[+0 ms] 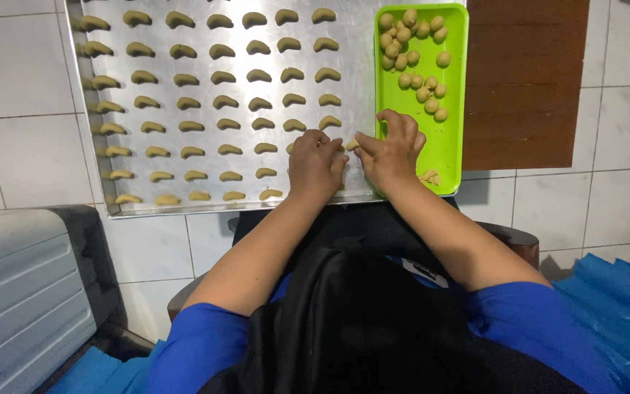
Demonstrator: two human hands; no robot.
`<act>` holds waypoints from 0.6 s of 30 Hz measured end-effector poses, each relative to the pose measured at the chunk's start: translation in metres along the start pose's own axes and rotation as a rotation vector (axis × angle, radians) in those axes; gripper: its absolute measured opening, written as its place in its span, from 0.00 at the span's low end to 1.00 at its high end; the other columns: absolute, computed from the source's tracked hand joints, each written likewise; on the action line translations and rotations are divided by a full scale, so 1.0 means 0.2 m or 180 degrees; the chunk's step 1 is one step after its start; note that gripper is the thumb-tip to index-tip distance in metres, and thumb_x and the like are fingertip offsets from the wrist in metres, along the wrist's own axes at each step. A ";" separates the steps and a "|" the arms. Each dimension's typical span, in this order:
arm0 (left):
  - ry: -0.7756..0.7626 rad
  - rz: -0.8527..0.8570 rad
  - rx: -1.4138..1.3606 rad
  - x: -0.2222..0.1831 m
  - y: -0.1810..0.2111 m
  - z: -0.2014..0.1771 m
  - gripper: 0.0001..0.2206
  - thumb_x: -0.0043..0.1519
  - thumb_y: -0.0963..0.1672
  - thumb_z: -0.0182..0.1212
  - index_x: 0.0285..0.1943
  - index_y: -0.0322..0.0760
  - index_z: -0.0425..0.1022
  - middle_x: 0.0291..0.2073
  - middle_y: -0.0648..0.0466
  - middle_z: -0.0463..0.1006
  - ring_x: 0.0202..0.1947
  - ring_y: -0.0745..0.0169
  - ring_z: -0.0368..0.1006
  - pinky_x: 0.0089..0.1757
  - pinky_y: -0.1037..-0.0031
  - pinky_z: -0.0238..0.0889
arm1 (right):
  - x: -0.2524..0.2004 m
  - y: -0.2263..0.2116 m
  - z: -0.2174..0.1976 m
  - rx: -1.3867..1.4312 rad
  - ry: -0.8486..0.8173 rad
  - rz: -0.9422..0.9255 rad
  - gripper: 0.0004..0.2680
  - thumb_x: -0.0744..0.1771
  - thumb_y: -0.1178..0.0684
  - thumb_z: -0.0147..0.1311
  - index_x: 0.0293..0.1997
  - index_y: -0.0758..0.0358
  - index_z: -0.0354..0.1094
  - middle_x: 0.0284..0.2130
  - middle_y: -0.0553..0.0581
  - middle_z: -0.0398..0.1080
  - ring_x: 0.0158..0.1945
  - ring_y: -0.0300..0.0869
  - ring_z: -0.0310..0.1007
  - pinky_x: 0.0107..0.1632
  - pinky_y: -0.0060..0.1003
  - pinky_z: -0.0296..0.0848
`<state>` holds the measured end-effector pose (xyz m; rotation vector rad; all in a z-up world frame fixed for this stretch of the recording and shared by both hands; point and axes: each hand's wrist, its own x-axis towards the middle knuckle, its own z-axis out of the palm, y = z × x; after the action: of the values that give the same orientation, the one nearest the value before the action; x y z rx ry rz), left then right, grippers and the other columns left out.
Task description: Shaping small balls of dough into crescent-shaped pastries and arranging them on a baking tray.
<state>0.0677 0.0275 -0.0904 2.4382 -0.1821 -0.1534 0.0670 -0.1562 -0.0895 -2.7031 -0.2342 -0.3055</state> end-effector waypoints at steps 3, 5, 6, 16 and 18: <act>0.0346 0.0481 0.0173 0.02 0.04 0.00 0.13 0.52 0.44 0.74 0.44 0.35 0.84 0.41 0.48 0.70 0.43 0.44 0.70 0.40 0.62 0.66 | -0.01 0.01 -0.04 -0.0034 -0.0255 0.0105 0.10 0.60 0.48 0.72 0.43 0.49 0.81 0.58 0.56 0.60 0.64 0.58 0.51 0.53 0.54 0.51; 0.0368 0.0675 0.0397 0.03 0.08 -0.02 0.12 0.50 0.42 0.75 0.42 0.32 0.85 0.41 0.46 0.70 0.42 0.43 0.69 0.38 0.63 0.64 | -0.01 0.03 -0.07 -0.0038 -0.0326 0.0070 0.13 0.59 0.48 0.73 0.44 0.53 0.81 0.60 0.58 0.59 0.65 0.60 0.50 0.53 0.55 0.52; 0.0359 0.0670 0.0396 0.04 0.08 -0.01 0.12 0.50 0.42 0.75 0.42 0.32 0.85 0.41 0.46 0.70 0.42 0.43 0.69 0.38 0.63 0.64 | -0.01 0.02 -0.08 -0.0036 -0.0334 0.0076 0.13 0.59 0.48 0.73 0.44 0.53 0.81 0.60 0.58 0.59 0.65 0.60 0.50 0.53 0.55 0.52; 0.0457 0.0952 0.0702 0.14 -0.02 0.22 0.05 0.47 0.40 0.73 0.27 0.32 0.82 0.39 0.46 0.68 0.37 0.44 0.66 0.30 0.64 0.55 | 0.00 -0.03 -0.04 -0.0496 -0.0206 -0.0101 0.03 0.62 0.52 0.69 0.33 0.54 0.82 0.62 0.60 0.63 0.67 0.60 0.51 0.55 0.57 0.50; 0.0487 0.0979 0.0730 0.15 -0.03 0.26 0.04 0.47 0.40 0.73 0.25 0.34 0.82 0.39 0.47 0.68 0.37 0.45 0.66 0.30 0.65 0.54 | 0.00 -0.01 -0.01 -0.0475 -0.0211 -0.0076 0.02 0.62 0.52 0.69 0.32 0.53 0.82 0.62 0.60 0.64 0.67 0.60 0.52 0.55 0.57 0.50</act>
<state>0.0896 -0.0049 -0.1357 2.5973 -0.5267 0.2004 0.0660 -0.1546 -0.0877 -2.8630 -0.2731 -0.2498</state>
